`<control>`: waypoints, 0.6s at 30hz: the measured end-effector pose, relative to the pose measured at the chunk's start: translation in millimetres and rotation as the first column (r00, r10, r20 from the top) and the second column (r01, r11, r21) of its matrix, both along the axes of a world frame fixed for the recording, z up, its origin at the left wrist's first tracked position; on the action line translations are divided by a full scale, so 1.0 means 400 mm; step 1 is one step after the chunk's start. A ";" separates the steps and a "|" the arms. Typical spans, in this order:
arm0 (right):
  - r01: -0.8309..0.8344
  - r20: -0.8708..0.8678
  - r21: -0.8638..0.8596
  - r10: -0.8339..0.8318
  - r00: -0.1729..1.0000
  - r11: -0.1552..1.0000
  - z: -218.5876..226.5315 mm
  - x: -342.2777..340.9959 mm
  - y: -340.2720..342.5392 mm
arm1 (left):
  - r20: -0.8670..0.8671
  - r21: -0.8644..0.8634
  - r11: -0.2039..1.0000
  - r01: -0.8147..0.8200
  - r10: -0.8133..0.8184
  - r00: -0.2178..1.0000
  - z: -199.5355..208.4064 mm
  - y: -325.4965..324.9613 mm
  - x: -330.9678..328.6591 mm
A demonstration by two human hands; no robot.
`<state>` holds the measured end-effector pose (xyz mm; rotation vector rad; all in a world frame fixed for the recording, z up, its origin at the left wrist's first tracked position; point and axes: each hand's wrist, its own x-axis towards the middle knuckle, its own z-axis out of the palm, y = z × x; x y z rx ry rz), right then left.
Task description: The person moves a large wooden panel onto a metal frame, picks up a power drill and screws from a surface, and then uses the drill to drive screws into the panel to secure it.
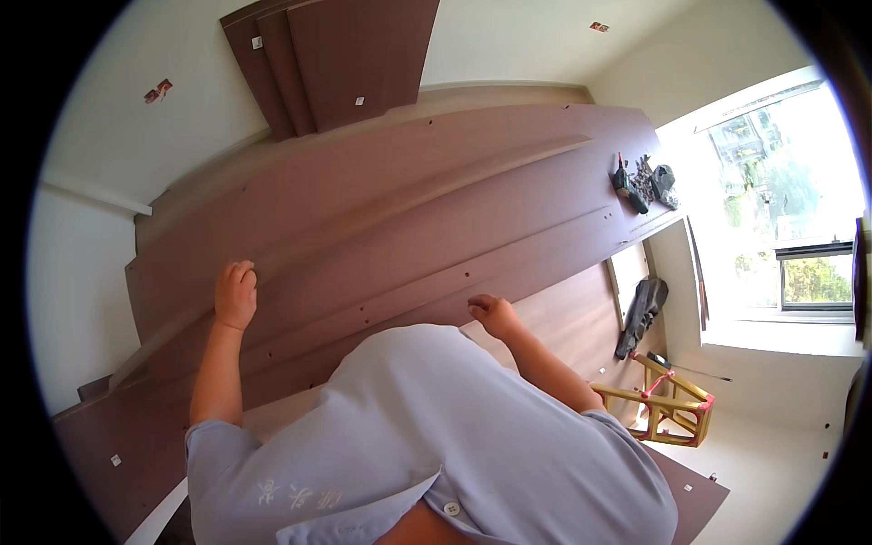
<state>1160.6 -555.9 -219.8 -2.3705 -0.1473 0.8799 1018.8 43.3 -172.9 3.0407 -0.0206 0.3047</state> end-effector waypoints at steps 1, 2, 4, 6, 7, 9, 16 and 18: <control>0.125 -0.104 0.101 -0.115 0.988 0.987 -0.003 0.025 0.021 | 0.038 0.014 1.000 0.008 -0.008 0.999 0.021 -0.023 -0.014; 0.255 -0.217 0.186 -0.213 0.953 0.949 -0.009 0.056 0.046 | 0.061 0.014 1.000 -0.002 0.001 0.998 0.035 -0.045 -0.031; 0.506 -0.449 0.389 -0.321 0.834 0.770 0.061 0.120 0.133 | 0.103 0.022 0.999 -0.030 0.028 0.994 0.069 -0.089 -0.074; 0.695 -0.620 0.479 -0.355 0.700 0.535 0.091 0.187 0.208 | 0.115 0.042 0.999 -0.027 0.022 0.993 0.137 -0.160 -0.089; 0.776 -0.709 0.489 -0.336 0.619 0.398 0.090 0.224 0.246 | 0.123 0.052 0.998 -0.027 0.020 0.992 0.162 -0.196 -0.099; 0.860 -0.813 0.488 -0.278 0.511 0.152 0.092 0.284 0.329 | 0.047 0.030 0.999 -0.038 0.037 0.998 0.190 -0.246 -0.139; 0.884 -0.898 0.408 -0.276 0.344 -0.228 0.062 0.321 0.429 | -0.109 -0.115 0.954 -0.278 0.266 0.958 0.211 -0.407 -0.233; 0.846 -0.894 0.447 -0.179 0.410 -0.290 0.079 0.285 0.421 | -0.158 -0.057 0.941 -0.333 0.321 0.934 0.233 -0.424 -0.248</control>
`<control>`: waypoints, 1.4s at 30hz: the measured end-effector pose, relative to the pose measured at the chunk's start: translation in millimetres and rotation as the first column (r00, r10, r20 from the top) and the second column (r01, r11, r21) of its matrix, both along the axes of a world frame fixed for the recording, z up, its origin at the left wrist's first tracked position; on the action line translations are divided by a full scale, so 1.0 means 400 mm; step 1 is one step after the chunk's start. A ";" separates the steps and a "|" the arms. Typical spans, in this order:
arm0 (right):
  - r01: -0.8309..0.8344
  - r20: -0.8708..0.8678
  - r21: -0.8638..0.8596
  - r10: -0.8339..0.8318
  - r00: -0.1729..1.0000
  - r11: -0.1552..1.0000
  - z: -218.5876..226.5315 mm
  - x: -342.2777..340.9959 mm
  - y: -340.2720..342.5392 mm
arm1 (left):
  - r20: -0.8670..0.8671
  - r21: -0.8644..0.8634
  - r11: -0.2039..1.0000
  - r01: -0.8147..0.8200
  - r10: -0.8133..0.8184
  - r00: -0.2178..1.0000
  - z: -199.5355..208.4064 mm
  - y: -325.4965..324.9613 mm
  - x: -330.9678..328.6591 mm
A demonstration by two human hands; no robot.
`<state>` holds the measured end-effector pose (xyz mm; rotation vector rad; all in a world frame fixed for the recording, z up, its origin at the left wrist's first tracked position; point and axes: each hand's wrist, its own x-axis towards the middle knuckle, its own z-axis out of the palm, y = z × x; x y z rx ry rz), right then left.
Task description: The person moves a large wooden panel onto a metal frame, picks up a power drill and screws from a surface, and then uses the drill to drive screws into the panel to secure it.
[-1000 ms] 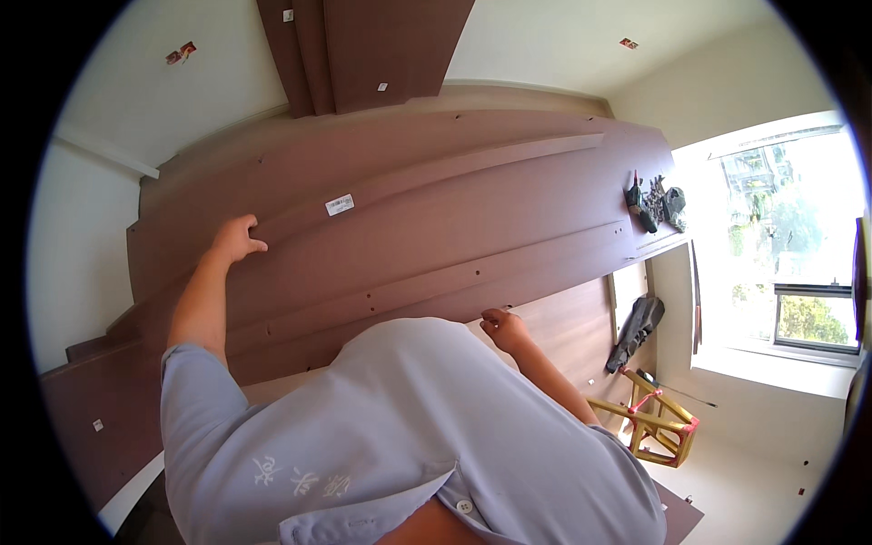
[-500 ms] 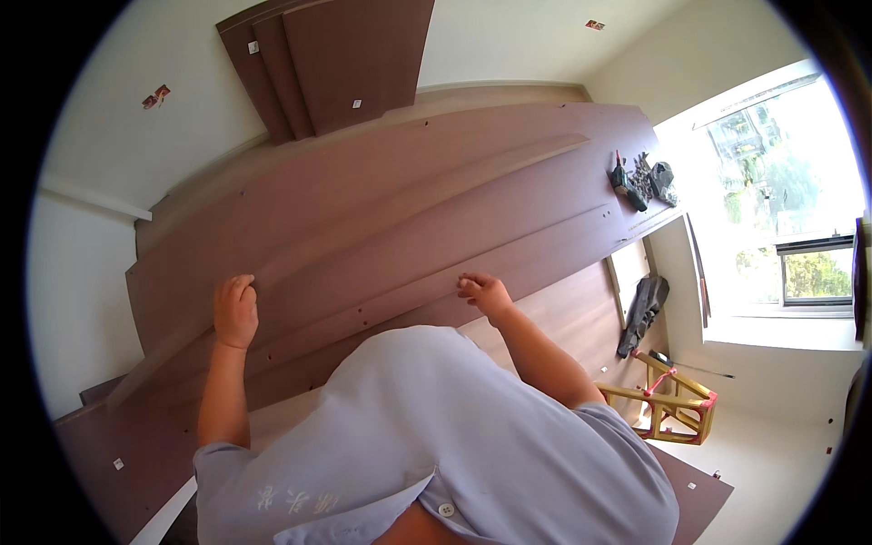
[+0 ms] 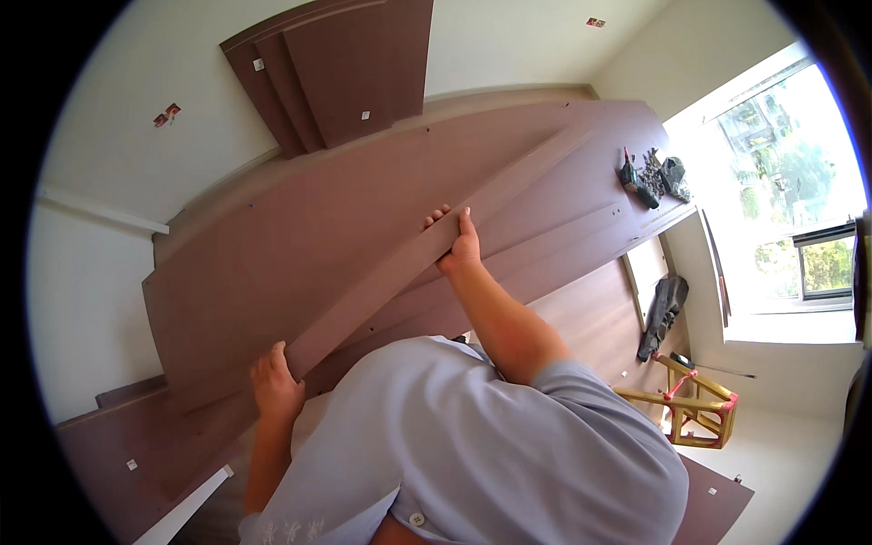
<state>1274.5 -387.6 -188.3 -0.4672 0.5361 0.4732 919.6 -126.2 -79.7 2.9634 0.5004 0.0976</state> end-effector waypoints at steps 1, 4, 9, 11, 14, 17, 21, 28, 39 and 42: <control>0.001 0.035 0.052 -0.003 0.999 0.999 0.015 -0.024 -0.010 | -0.033 0.015 1.000 -0.026 0.027 0.999 0.010 -0.008 -0.010; 0.035 0.041 0.095 -0.039 0.998 0.995 0.075 -0.077 -0.034 | -0.159 -0.234 0.970 -0.072 0.035 0.987 0.021 -0.007 -0.047; -0.003 0.097 0.149 -0.011 0.995 0.989 0.042 -0.056 -0.108 | -0.075 -0.156 0.987 0.041 -0.053 0.996 -0.004 -0.062 -0.088; -0.046 0.142 0.203 0.017 0.990 0.978 0.049 -0.029 -0.124 | 0.044 -0.156 0.985 0.074 -0.068 0.997 -0.012 -0.076 -0.092; 0.021 0.046 0.131 -0.027 0.999 0.991 0.110 -0.015 -0.103 | 0.188 -0.114 0.988 0.108 -0.085 0.978 -0.022 -0.078 -0.092; 0.142 -0.013 0.045 -0.142 0.990 0.989 0.161 -0.019 -0.097 | 0.251 -0.055 0.989 0.138 -0.120 0.961 -0.030 -0.058 -0.092; 0.148 0.014 0.015 -0.148 0.989 0.989 0.186 -0.025 -0.111 | 0.288 -0.019 0.987 0.161 -0.148 0.946 -0.061 -0.015 -0.114; 0.172 0.146 0.247 -0.212 0.966 0.954 0.118 -0.057 -0.149 | -0.129 -0.199 0.980 -0.004 -0.022 0.991 -0.038 -0.001 -0.050; 0.109 0.005 -0.081 -0.109 0.994 0.991 0.084 -0.112 -0.226 | 0.087 -0.095 0.991 0.089 -0.081 0.993 -0.120 0.017 -0.041; 0.129 0.014 -0.031 -0.129 0.992 0.991 0.072 -0.157 -0.250 | 0.054 -0.041 0.995 0.092 -0.090 0.994 -0.115 0.031 -0.045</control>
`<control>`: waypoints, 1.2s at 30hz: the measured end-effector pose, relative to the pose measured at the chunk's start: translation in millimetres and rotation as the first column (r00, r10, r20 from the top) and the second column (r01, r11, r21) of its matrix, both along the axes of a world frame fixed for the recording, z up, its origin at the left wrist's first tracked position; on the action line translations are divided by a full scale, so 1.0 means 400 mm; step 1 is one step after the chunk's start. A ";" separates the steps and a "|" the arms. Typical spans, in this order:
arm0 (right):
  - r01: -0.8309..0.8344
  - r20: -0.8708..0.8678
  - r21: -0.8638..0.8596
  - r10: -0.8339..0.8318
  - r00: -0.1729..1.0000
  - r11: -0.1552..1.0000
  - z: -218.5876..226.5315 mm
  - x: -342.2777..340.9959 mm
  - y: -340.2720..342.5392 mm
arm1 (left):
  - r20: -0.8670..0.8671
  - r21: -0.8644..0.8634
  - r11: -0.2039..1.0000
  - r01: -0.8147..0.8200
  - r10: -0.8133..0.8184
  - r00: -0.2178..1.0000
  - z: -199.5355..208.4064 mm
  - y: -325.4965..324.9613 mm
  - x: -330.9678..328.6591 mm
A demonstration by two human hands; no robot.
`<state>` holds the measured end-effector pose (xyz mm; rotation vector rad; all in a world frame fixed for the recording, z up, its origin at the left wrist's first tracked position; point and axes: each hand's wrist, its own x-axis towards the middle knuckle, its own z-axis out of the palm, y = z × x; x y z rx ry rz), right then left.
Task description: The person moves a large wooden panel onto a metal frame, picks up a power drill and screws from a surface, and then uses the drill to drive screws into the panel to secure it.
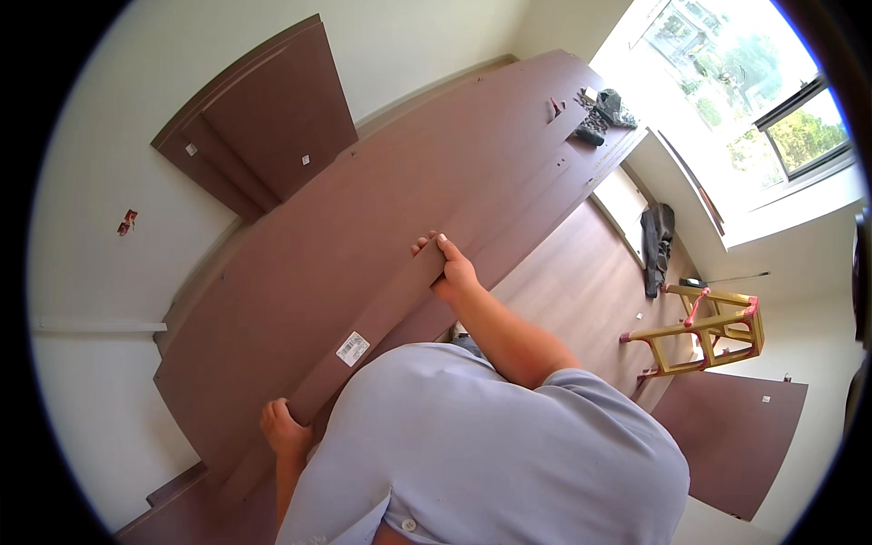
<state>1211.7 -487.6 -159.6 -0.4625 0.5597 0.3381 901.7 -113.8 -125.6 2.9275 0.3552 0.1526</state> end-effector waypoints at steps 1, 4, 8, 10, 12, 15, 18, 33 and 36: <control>0.010 0.006 0.003 -0.010 1.000 1.000 -0.007 -0.010 -0.009 | -0.013 0.013 1.000 0.009 -0.009 1.000 0.003 0.005 0.000; 0.042 0.007 -0.014 -0.042 0.999 0.999 0.000 -0.038 -0.042 | -0.026 0.010 0.999 0.043 -0.043 0.999 0.010 -0.005 -0.004; 0.086 -0.009 -0.051 -0.087 0.996 0.995 -0.011 -0.067 -0.102 | -0.040 -0.019 0.997 0.070 -0.070 0.997 0.002 -0.043 -0.001; 0.093 -0.023 -0.074 -0.094 0.995 0.993 0.005 -0.080 -0.122 | -0.020 -0.041 0.997 0.064 -0.065 0.998 0.010 -0.066 0.007; 0.082 -0.045 -0.103 -0.086 0.995 0.991 0.027 -0.097 -0.149 | -0.026 -0.031 0.997 0.070 -0.071 0.997 0.026 -0.094 0.002; 0.044 -0.096 -0.152 -0.059 0.994 0.987 0.036 -0.119 -0.215 | -0.027 -0.016 0.997 0.074 -0.074 0.997 0.057 -0.165 -0.006; 0.015 -0.162 -0.193 -0.047 0.986 0.981 -0.043 -0.134 -0.291 | -0.010 -0.015 0.997 0.071 -0.071 0.997 0.043 -0.236 -0.039; -0.363 -0.135 -0.148 0.345 0.929 0.920 -0.338 -0.561 -0.753 | -0.201 -0.035 0.996 -0.082 0.074 0.977 -0.134 -0.566 -0.500; -0.377 -0.103 -0.167 0.365 0.926 0.911 -0.304 -0.573 -0.813 | -0.106 -0.025 0.997 -0.067 0.064 0.992 -0.143 -0.602 -0.520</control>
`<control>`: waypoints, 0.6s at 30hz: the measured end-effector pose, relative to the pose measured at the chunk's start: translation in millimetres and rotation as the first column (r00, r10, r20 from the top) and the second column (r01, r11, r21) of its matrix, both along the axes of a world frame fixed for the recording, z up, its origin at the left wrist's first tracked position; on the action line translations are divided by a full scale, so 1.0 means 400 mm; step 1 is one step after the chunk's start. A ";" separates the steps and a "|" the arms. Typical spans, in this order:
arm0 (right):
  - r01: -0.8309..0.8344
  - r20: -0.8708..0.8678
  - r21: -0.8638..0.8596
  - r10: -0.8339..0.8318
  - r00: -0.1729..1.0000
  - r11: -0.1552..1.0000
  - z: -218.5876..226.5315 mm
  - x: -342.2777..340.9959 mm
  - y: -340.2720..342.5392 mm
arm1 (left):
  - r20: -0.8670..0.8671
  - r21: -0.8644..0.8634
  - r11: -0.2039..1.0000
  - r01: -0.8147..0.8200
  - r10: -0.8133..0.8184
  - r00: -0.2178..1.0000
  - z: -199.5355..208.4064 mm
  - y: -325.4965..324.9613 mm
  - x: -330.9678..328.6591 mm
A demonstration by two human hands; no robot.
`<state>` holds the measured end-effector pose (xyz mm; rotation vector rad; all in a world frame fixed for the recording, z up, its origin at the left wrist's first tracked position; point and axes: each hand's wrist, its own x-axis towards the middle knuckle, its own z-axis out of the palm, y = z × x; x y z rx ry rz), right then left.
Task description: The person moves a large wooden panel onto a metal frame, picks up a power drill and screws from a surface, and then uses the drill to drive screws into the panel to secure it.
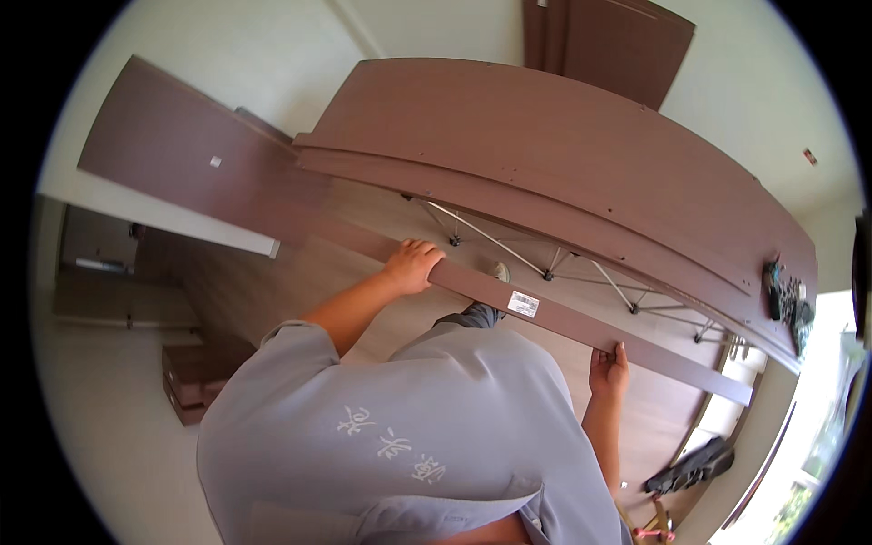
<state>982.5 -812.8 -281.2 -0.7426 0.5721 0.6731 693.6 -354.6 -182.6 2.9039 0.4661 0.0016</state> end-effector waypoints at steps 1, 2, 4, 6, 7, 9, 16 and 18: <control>0.011 0.017 -0.001 -0.011 1.000 1.000 0.007 0.006 -0.015 | -0.001 0.004 1.000 -0.001 0.001 1.000 0.001 -0.007 0.020; -0.014 0.034 -0.006 0.014 0.999 1.000 0.013 0.014 -0.013 | -0.003 0.013 1.000 -0.005 0.005 1.000 0.005 -0.007 0.027; -0.055 0.067 -0.022 0.057 0.996 0.998 0.023 0.038 -0.009 | -0.009 0.046 0.998 -0.048 0.049 0.999 0.005 0.000 0.042; -0.088 0.106 -0.043 0.092 0.990 0.995 0.034 0.073 0.010 | -0.012 0.068 0.995 -0.072 0.073 0.997 0.013 0.012 0.069; -0.093 0.104 -0.063 0.099 0.990 0.994 0.047 0.089 0.024 | -0.018 0.071 0.994 -0.087 0.089 0.996 0.021 0.018 0.076; -0.104 0.104 -0.073 0.111 0.988 0.992 0.070 0.129 0.056 | -0.025 0.097 0.989 -0.111 0.114 0.993 0.040 0.044 0.106; -0.194 0.085 -0.122 0.205 0.975 0.973 0.149 0.211 0.204 | -0.076 0.077 0.975 -0.207 0.213 0.974 0.032 0.198 0.202; -0.219 0.056 -0.157 0.230 0.972 0.963 0.141 0.233 0.257 | -0.111 0.057 0.972 -0.227 0.232 0.966 0.035 0.247 0.213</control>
